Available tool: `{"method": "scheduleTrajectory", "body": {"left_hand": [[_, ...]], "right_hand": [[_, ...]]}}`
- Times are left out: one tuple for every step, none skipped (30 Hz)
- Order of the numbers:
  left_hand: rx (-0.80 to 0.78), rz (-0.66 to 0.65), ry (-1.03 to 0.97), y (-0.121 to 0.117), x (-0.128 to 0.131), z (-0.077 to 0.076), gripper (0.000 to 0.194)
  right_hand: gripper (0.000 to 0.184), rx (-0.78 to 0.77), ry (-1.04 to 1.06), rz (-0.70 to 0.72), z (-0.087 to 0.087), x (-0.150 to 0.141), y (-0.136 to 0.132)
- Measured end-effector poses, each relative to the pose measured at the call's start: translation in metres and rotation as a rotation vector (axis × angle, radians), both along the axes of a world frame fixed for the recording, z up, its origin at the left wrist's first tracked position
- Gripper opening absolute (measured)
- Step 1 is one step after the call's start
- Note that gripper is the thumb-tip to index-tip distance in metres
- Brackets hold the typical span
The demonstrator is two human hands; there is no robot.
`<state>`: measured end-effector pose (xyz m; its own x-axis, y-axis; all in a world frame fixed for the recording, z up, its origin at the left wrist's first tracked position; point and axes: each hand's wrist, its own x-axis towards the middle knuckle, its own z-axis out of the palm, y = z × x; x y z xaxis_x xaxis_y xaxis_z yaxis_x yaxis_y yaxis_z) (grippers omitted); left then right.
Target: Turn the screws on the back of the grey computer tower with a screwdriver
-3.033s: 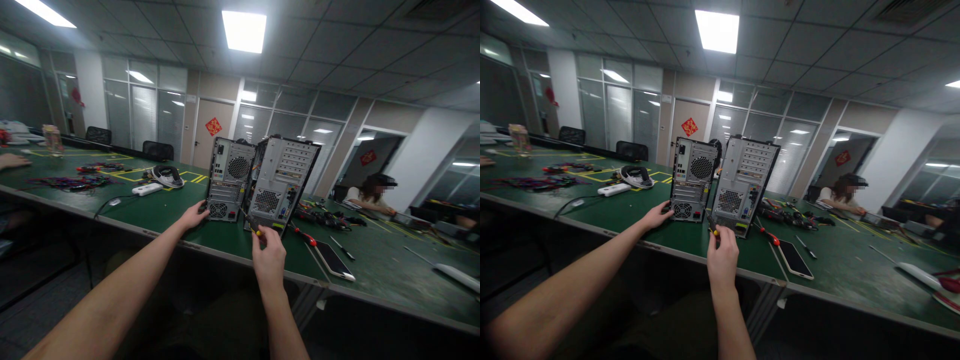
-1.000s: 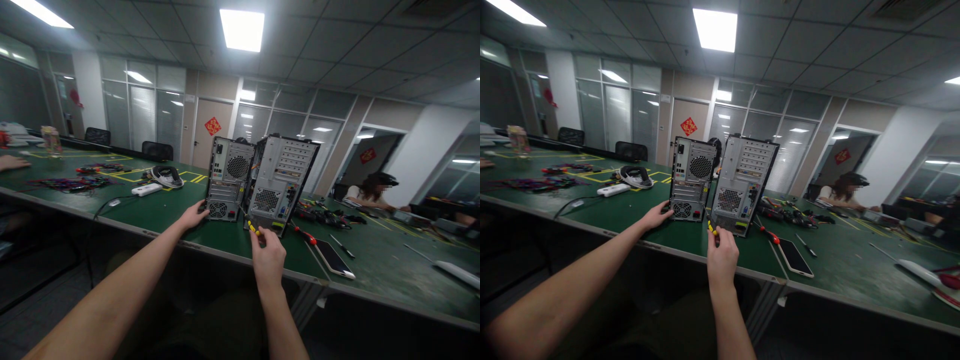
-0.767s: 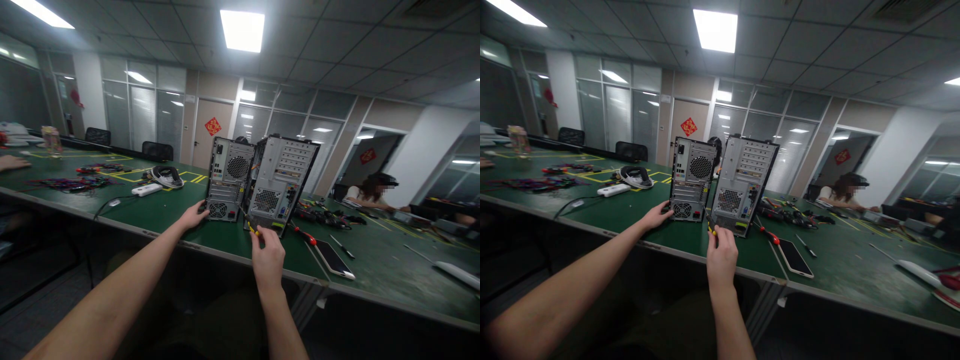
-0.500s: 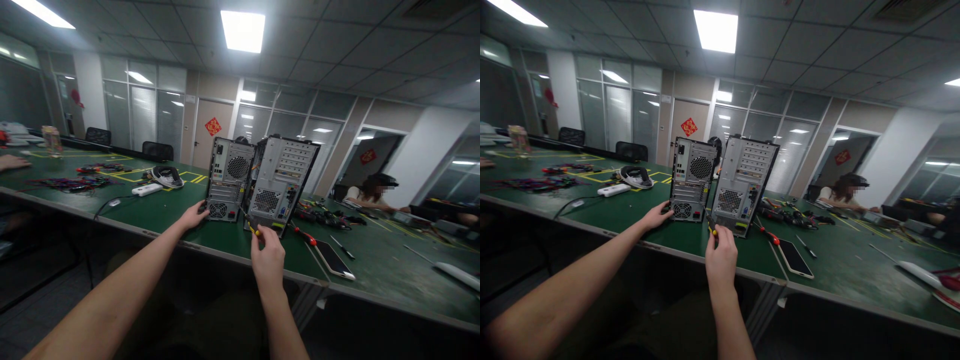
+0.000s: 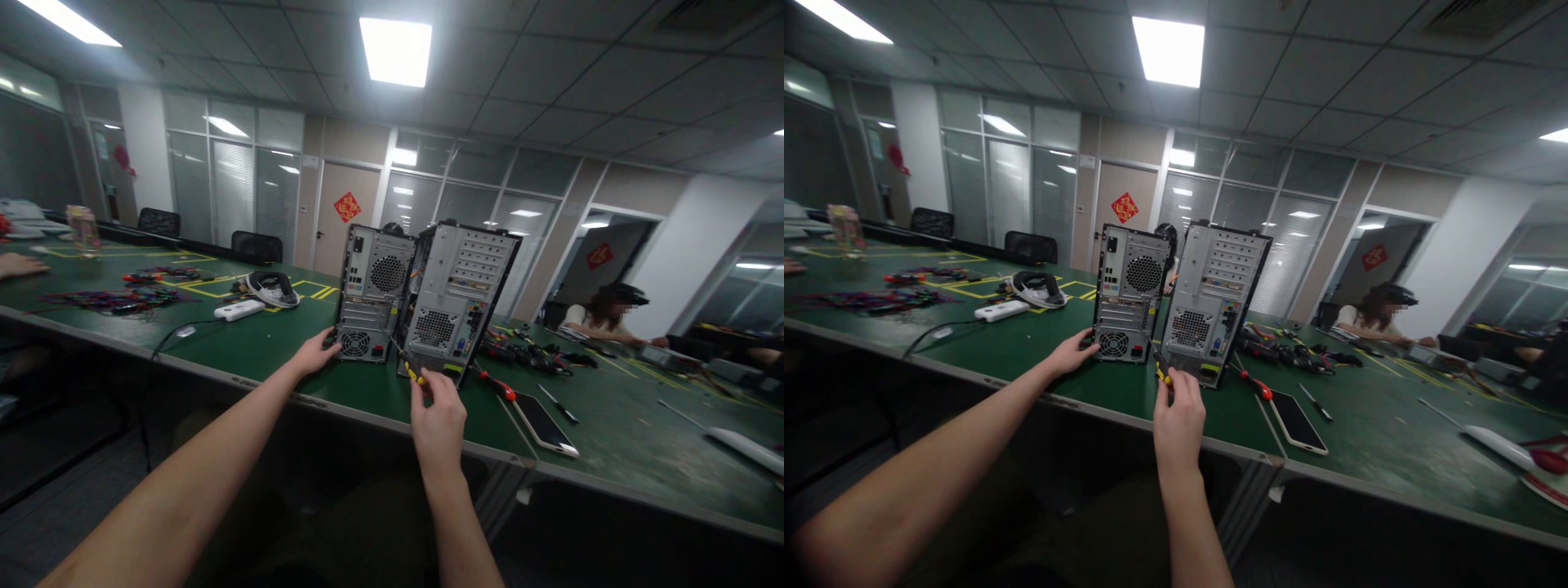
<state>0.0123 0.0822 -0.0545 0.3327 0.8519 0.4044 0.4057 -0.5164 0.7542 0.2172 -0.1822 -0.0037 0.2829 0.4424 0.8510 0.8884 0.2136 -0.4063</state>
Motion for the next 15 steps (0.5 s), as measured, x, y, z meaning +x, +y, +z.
{"method": "scheduleTrajectory", "body": {"left_hand": [[0.002, 0.005, 0.0, -0.0001, 0.0, 0.0001, 0.072], [0.002, 0.007, 0.001, -0.0003, 0.0, 0.0002, 0.072], [0.002, 0.006, 0.002, -0.0005, -0.0001, 0.0004, 0.072], [0.0, 0.004, 0.004, -0.0009, -0.0002, 0.0007, 0.072], [-0.001, 0.002, 0.008, -0.0012, -0.0003, 0.001, 0.072], [-0.002, 0.0, 0.01, -0.0015, -0.0005, 0.0013, 0.073], [-0.003, -0.003, 0.011, -0.0019, -0.0006, 0.0015, 0.073], [-0.002, -0.009, 0.01, -0.0022, -0.0007, 0.0018, 0.073], [-0.002, -0.018, 0.009, -0.0024, -0.0008, 0.002, 0.073], [-0.002, -0.026, 0.008, -0.0026, -0.0008, 0.0022, 0.073], [-0.002, -0.032, 0.007, -0.0028, -0.0008, 0.0023, 0.073], [-0.002, -0.036, 0.009, -0.0028, -0.0008, 0.0024, 0.073], [-0.001, -0.034, 0.012, -0.0028, -0.0008, 0.0024, 0.073], [0.001, -0.029, 0.015, -0.0027, -0.0008, 0.0023, 0.073], [0.005, -0.023, 0.019, -0.0026, -0.0008, 0.0022, 0.073]], "right_hand": [[0.035, -0.001, 0.01, 0.002, -0.0004, 0.0, 0.0002], [0.035, -0.003, 0.022, 0.003, -0.0009, 0.0, 0.0006], [0.036, -0.006, 0.032, 0.002, -0.0014, 0.0, 0.001], [0.037, -0.009, 0.04, 0.0, -0.0019, 0.0, 0.0014], [0.038, -0.012, 0.044, -0.001, -0.0023, -0.0001, 0.0018], [0.039, -0.013, 0.045, -0.001, -0.0025, -0.0002, 0.0021], [0.039, -0.01, 0.044, 0.001, -0.0026, -0.0003, 0.0023], [0.038, -0.004, 0.041, 0.004, -0.0024, -0.0005, 0.0024], [0.037, 0.004, 0.036, 0.006, -0.0022, -0.0006, 0.0024], [0.036, 0.011, 0.028, 0.006, -0.0019, -0.0008, 0.0023], [0.034, 0.016, 0.019, 0.005, -0.0016, -0.001, 0.0022], [0.033, 0.02, 0.011, 0.003, -0.0013, -0.0012, 0.002], [0.032, 0.02, 0.004, 0.002, -0.0012, -0.0014, 0.0019], [0.032, 0.017, 0.001, 0.002, -0.0013, -0.0015, 0.0018], [0.031, 0.012, 0.002, 0.004, -0.0016, -0.0016, 0.0019]]}}
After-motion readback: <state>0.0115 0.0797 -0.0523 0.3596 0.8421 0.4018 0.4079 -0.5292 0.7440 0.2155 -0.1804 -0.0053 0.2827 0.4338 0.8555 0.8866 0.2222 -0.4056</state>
